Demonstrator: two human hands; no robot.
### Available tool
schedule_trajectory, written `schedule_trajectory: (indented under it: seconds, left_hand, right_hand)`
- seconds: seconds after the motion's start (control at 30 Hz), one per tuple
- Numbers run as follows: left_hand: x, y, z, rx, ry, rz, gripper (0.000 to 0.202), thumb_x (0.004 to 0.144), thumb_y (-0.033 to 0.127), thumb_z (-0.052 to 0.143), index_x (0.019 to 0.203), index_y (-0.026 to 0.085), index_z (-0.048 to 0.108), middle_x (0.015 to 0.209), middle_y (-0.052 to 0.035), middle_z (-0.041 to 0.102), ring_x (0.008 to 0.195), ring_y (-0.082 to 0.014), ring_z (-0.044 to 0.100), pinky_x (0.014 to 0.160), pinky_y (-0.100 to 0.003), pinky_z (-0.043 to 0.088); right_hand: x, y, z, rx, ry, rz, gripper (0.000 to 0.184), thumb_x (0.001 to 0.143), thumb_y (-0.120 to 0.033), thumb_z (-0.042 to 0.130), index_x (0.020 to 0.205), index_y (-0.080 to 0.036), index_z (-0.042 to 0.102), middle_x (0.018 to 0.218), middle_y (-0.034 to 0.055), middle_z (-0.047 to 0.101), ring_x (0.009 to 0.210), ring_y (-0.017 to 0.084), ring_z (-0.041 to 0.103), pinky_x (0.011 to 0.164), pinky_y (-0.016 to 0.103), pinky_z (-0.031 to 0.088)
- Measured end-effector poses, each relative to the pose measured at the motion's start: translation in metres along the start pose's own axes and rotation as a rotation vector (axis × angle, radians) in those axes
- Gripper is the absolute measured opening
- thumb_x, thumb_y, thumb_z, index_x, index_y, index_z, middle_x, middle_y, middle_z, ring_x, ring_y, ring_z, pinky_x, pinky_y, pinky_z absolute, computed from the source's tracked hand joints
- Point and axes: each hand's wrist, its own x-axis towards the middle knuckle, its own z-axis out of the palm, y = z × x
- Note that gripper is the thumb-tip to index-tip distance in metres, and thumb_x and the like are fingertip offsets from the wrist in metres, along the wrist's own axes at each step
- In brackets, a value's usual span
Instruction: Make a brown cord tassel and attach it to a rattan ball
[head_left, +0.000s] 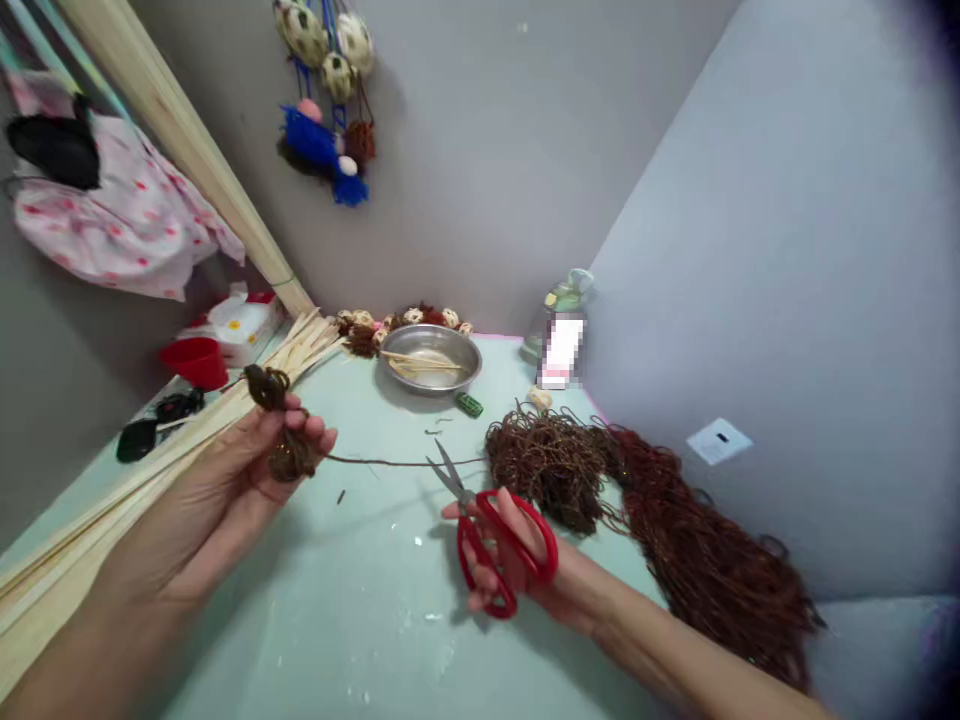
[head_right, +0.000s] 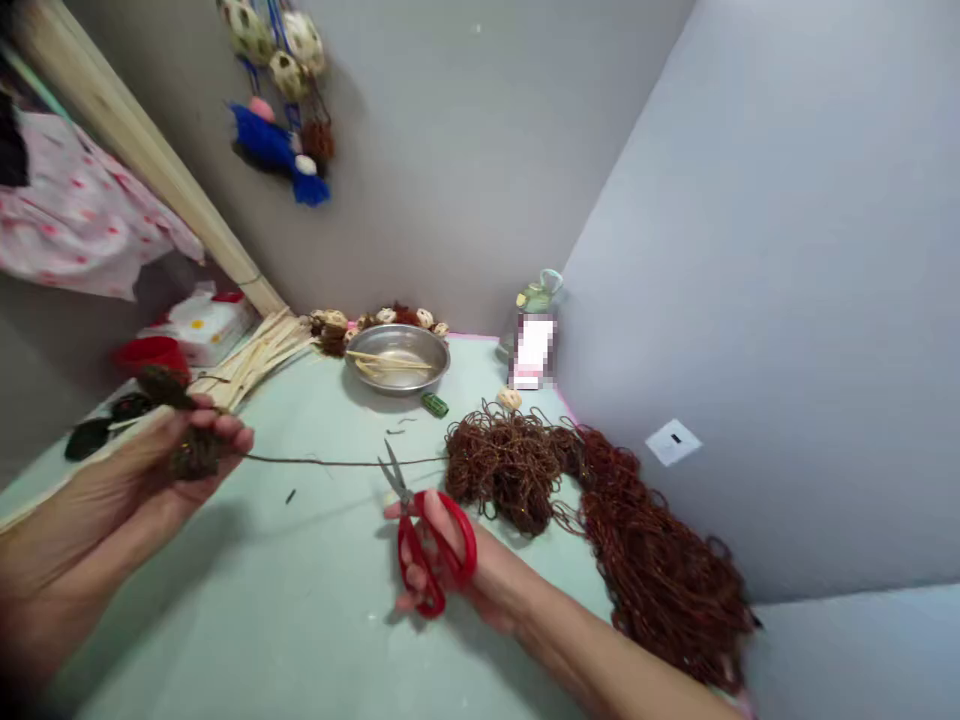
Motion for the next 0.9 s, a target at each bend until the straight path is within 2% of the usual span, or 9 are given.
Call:
schedule_trajectory:
  seconds: [0.13, 0.3, 0.4, 0.53, 0.63, 0.7, 0.77, 0.83, 0.9]
  left_hand:
    - [-0.002, -0.002, -0.011, 0.025, -0.068, -0.002, 0.026, 0.09, -0.001, 0.05, 0.081, 0.014, 0.069, 0.074, -0.0031, 0.071, 0.067, -0.0152, 0.073, 0.066, -0.024, 0.064]
    - [0.002, -0.005, -0.02, 0.025, -0.076, -0.006, 0.02, 0.085, 0.003, 0.06, 0.084, 0.019, 0.072, 0.078, -0.0025, 0.072, 0.07, -0.0175, 0.073, 0.067, -0.027, 0.065]
    - [0.003, -0.005, -0.02, 0.039, -0.066, 0.015, 0.02, 0.085, 0.003, 0.061, 0.083, 0.019, 0.073, 0.075, -0.0017, 0.072, 0.069, -0.0165, 0.073, 0.066, -0.025, 0.065]
    - [0.003, -0.011, -0.018, 0.064, -0.036, -0.052, 0.02, 0.083, 0.002, 0.063, 0.085, 0.018, 0.074, 0.075, -0.0029, 0.074, 0.069, -0.0162, 0.074, 0.065, -0.023, 0.064]
    - [0.002, -0.022, -0.016, 0.084, -0.049, -0.137, 0.016, 0.08, 0.002, 0.067, 0.086, 0.015, 0.075, 0.078, -0.0048, 0.075, 0.071, -0.0165, 0.074, 0.067, -0.023, 0.064]
    - [0.0, -0.03, -0.014, 0.091, -0.073, -0.196, 0.013, 0.078, 0.004, 0.071, 0.085, 0.014, 0.075, 0.079, -0.0052, 0.075, 0.073, -0.0169, 0.074, 0.07, -0.024, 0.064]
    - [-0.002, -0.037, -0.012, 0.107, -0.116, -0.246, 0.012, 0.076, 0.006, 0.075, 0.085, 0.014, 0.075, 0.08, -0.0055, 0.075, 0.074, -0.0173, 0.074, 0.071, -0.024, 0.063]
    - [-0.004, -0.042, -0.012, 0.131, -0.153, -0.294, 0.014, 0.072, 0.009, 0.079, 0.085, 0.014, 0.075, 0.078, -0.0056, 0.074, 0.072, -0.0166, 0.073, 0.069, -0.024, 0.063]
    - [-0.003, -0.043, -0.015, 0.16, -0.162, -0.301, 0.017, 0.071, 0.012, 0.081, 0.086, 0.014, 0.074, 0.078, -0.0051, 0.074, 0.07, -0.0159, 0.072, 0.067, -0.024, 0.062]
  right_hand:
    - [0.018, -0.007, 0.005, -0.04, 0.131, -0.106, 0.061, 0.088, -0.069, 0.05, 0.111, -0.014, 0.062, 0.065, -0.005, 0.047, 0.045, 0.004, 0.036, 0.052, 0.023, 0.05]
    - [0.029, -0.012, 0.001, -0.277, 0.178, -0.165, 0.058, 0.092, -0.066, 0.044, 0.108, -0.014, 0.063, 0.059, -0.0076, 0.038, 0.041, 0.004, 0.027, 0.044, 0.023, 0.042]
    - [0.024, -0.02, 0.002, -0.791, 0.219, -0.156, 0.045, 0.092, -0.052, 0.053, 0.115, -0.015, 0.06, 0.06, -0.0045, 0.048, 0.047, 0.01, 0.044, 0.05, 0.027, 0.044]
    - [0.016, -0.034, 0.012, -1.675, 0.248, -0.132, 0.022, 0.086, -0.018, 0.063, 0.107, -0.014, 0.064, 0.09, 0.0108, 0.066, 0.077, 0.022, 0.062, 0.066, 0.033, 0.047]
    - [0.018, -0.039, 0.025, -1.949, 0.35, -0.116, 0.012, 0.088, -0.011, 0.057, 0.093, -0.011, 0.068, 0.096, 0.0184, 0.065, 0.093, 0.032, 0.062, 0.066, 0.037, 0.049]
    - [0.026, -0.036, 0.036, -1.773, 0.339, -0.282, 0.012, 0.091, -0.014, 0.057, 0.097, -0.013, 0.067, 0.102, 0.0173, 0.064, 0.1, 0.031, 0.06, 0.072, 0.038, 0.05]
    - [0.037, -0.028, 0.048, -1.302, 0.161, -0.424, 0.021, 0.091, -0.023, 0.063, 0.112, -0.02, 0.062, 0.111, 0.0116, 0.062, 0.097, 0.023, 0.062, 0.076, 0.035, 0.051]
    - [0.05, -0.017, 0.057, -0.724, -0.11, -0.336, 0.041, 0.08, -0.034, 0.075, 0.114, -0.023, 0.057, 0.102, 0.0045, 0.064, 0.081, 0.015, 0.063, 0.069, 0.028, 0.052]
    - [0.061, -0.008, 0.059, -0.337, -0.225, -0.195, 0.047, 0.069, -0.043, 0.082, 0.102, -0.02, 0.057, 0.082, -0.0007, 0.063, 0.066, 0.011, 0.061, 0.063, 0.025, 0.051]
